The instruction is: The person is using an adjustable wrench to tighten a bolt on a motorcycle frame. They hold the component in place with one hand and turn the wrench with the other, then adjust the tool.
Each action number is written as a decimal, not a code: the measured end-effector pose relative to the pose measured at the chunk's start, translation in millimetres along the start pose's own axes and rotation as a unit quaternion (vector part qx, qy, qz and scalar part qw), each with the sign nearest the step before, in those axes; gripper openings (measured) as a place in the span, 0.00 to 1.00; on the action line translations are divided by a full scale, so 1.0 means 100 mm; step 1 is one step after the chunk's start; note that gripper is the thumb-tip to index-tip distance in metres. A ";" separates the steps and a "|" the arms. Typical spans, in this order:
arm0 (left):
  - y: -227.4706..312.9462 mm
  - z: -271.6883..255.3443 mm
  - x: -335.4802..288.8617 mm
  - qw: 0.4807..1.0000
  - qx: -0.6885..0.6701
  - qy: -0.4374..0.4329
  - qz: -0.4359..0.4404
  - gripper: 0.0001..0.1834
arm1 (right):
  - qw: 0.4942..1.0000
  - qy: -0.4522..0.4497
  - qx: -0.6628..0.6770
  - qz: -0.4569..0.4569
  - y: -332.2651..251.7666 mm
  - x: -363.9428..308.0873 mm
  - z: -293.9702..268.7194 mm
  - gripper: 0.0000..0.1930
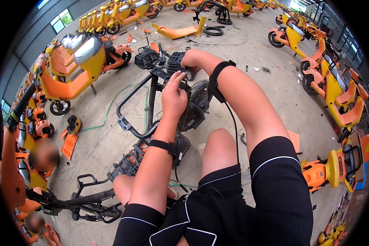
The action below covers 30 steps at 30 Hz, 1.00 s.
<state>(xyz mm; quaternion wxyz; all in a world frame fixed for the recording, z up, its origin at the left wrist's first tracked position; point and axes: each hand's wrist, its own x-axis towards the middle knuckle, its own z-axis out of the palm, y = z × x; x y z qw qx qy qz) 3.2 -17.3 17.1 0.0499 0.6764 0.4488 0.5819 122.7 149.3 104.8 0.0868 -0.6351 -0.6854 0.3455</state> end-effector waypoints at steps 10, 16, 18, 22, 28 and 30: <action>-0.03 0.04 -0.04 0.995 0.040 0.031 -0.086 0.12 | 0.930 -0.041 -0.320 -0.178 -0.73 -0.23 0.33 0.29; -0.14 0.07 -0.08 0.987 0.102 0.072 -0.096 0.05 | 0.908 0.026 -0.276 -0.314 -0.65 -0.71 0.44 0.22; -0.11 0.07 -0.06 0.983 0.133 0.073 -0.099 0.05 | 0.915 -0.005 -0.236 -0.328 -0.67 -1.11 0.36 0.22; -0.05 0.08 -0.02 0.980 0.131 0.032 -0.147 0.10 | 0.869 -0.002 -0.251 -0.427 -0.37 -1.28 0.43 0.17; -0.12 0.08 -0.04 0.986 0.088 0.025 -0.140 0.11 | 0.840 0.107 -0.107 -0.521 0.08 -1.44 0.43 0.11; -0.23 0.12 -0.05 0.989 0.095 0.037 -0.105 0.11 | 0.846 0.149 -0.098 -0.503 0.20 -1.50 0.38 0.11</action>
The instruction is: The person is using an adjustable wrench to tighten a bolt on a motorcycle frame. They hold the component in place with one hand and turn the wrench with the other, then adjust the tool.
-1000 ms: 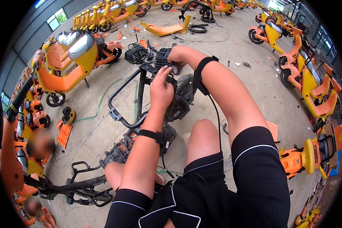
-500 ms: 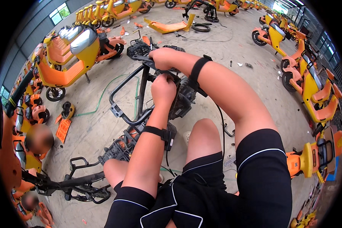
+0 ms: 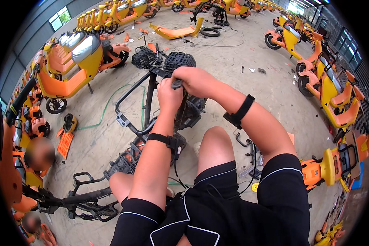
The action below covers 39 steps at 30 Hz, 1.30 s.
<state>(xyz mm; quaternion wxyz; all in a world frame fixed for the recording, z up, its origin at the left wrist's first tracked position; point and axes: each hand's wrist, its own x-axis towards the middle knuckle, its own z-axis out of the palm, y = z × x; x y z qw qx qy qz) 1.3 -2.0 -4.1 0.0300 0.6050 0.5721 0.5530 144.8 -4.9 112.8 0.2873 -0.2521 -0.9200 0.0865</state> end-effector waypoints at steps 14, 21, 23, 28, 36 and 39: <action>-0.02 -0.06 0.03 0.999 -0.034 -0.022 -0.015 0.13 | 0.986 0.114 0.115 -0.038 0.30 -0.43 -0.01 0.10; 0.04 -0.04 0.02 1.000 -0.025 -0.016 0.009 0.12 | 0.965 0.133 0.223 0.039 0.37 -0.42 0.07 0.10; 0.06 -0.05 0.01 0.999 -0.041 -0.018 0.020 0.12 | 0.963 0.137 0.230 0.033 0.39 -0.42 0.11 0.11; 0.03 -0.05 0.02 0.999 -0.029 -0.005 0.036 0.11 | 0.971 0.140 0.195 -0.005 0.33 -0.36 0.11 0.12; 0.02 -0.04 0.02 0.999 -0.033 -0.001 0.042 0.11 | 0.979 0.140 0.145 -0.038 0.41 -0.39 0.16 0.13; 0.03 -0.03 0.02 0.999 -0.032 -0.001 0.038 0.11 | 0.982 0.143 0.120 -0.038 0.39 -0.45 0.17 0.12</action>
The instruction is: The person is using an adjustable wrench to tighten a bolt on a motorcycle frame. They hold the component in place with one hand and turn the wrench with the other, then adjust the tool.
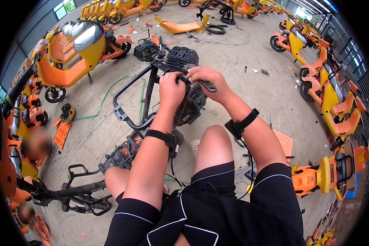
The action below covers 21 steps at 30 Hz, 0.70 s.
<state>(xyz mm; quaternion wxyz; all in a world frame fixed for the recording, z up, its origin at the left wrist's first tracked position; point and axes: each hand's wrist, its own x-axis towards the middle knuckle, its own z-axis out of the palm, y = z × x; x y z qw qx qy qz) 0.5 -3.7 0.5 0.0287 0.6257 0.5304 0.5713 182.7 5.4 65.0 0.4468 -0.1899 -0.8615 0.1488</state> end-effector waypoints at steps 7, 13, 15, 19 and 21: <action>0.00 -0.01 0.00 1.000 0.005 -0.006 0.000 0.11 | 1.000 -0.002 0.005 -0.008 -0.12 0.02 0.02 0.10; 0.01 -0.01 -0.01 1.000 -0.001 -0.010 -0.005 0.12 | 0.999 -0.012 0.028 0.020 -0.06 0.00 -0.02 0.11; 0.01 -0.01 -0.01 1.000 0.000 -0.013 -0.007 0.12 | 0.999 -0.012 0.043 0.024 -0.03 0.00 -0.03 0.11; 0.03 -0.03 -0.01 1.000 -0.005 -0.011 -0.016 0.15 | 0.998 -0.040 0.037 -0.017 -0.09 0.02 -0.04 0.10; 0.06 -0.04 0.00 0.999 -0.013 -0.019 -0.028 0.18 | 0.998 -0.055 0.034 -0.025 -0.10 0.01 -0.02 0.09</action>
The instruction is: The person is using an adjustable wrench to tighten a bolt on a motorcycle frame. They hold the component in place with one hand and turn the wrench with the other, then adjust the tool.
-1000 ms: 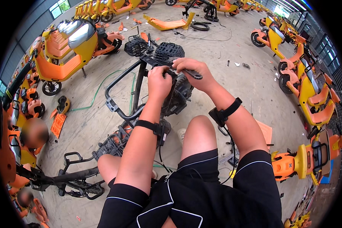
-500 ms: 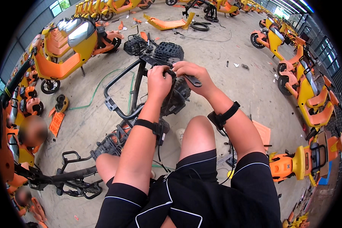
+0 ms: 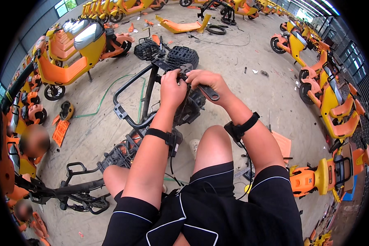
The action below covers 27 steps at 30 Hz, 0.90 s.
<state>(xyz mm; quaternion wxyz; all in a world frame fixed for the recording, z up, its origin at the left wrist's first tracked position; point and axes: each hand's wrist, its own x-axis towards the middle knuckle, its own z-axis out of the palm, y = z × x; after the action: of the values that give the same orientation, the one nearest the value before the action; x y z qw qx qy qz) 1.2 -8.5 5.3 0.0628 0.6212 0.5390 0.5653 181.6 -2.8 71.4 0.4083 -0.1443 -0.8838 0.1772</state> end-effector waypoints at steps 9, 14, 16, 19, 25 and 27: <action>0.07 -0.07 0.01 0.999 -0.033 -0.009 0.030 0.34 | 0.978 0.174 -0.023 0.108 -0.21 -0.18 0.39 0.10; 0.12 -0.06 0.00 0.999 -0.036 -0.018 0.031 0.34 | 0.985 0.136 -0.060 0.087 -0.31 -0.11 0.53 0.10; 0.07 -0.08 0.03 0.999 -0.033 -0.030 0.025 0.33 | 0.980 0.154 -0.024 0.121 -0.35 -0.10 0.57 0.06; 0.08 -0.09 0.02 0.999 -0.021 -0.039 0.011 0.32 | 0.965 0.199 0.041 0.166 -0.38 -0.11 0.60 0.10; 0.09 -0.07 0.01 0.999 0.031 -0.015 0.018 0.31 | 0.891 0.315 0.200 0.259 -0.38 -0.18 0.76 0.20; 0.09 -0.05 0.01 0.999 0.025 -0.011 0.024 0.31 | 0.851 0.355 0.288 0.258 -0.32 -0.16 0.72 0.18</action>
<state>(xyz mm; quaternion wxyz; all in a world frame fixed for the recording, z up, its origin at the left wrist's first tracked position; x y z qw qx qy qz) 2.4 -14.4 14.0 0.0402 0.6414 0.5371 0.5463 132.6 -51.9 31.3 0.6569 -0.2956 -0.5194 0.4597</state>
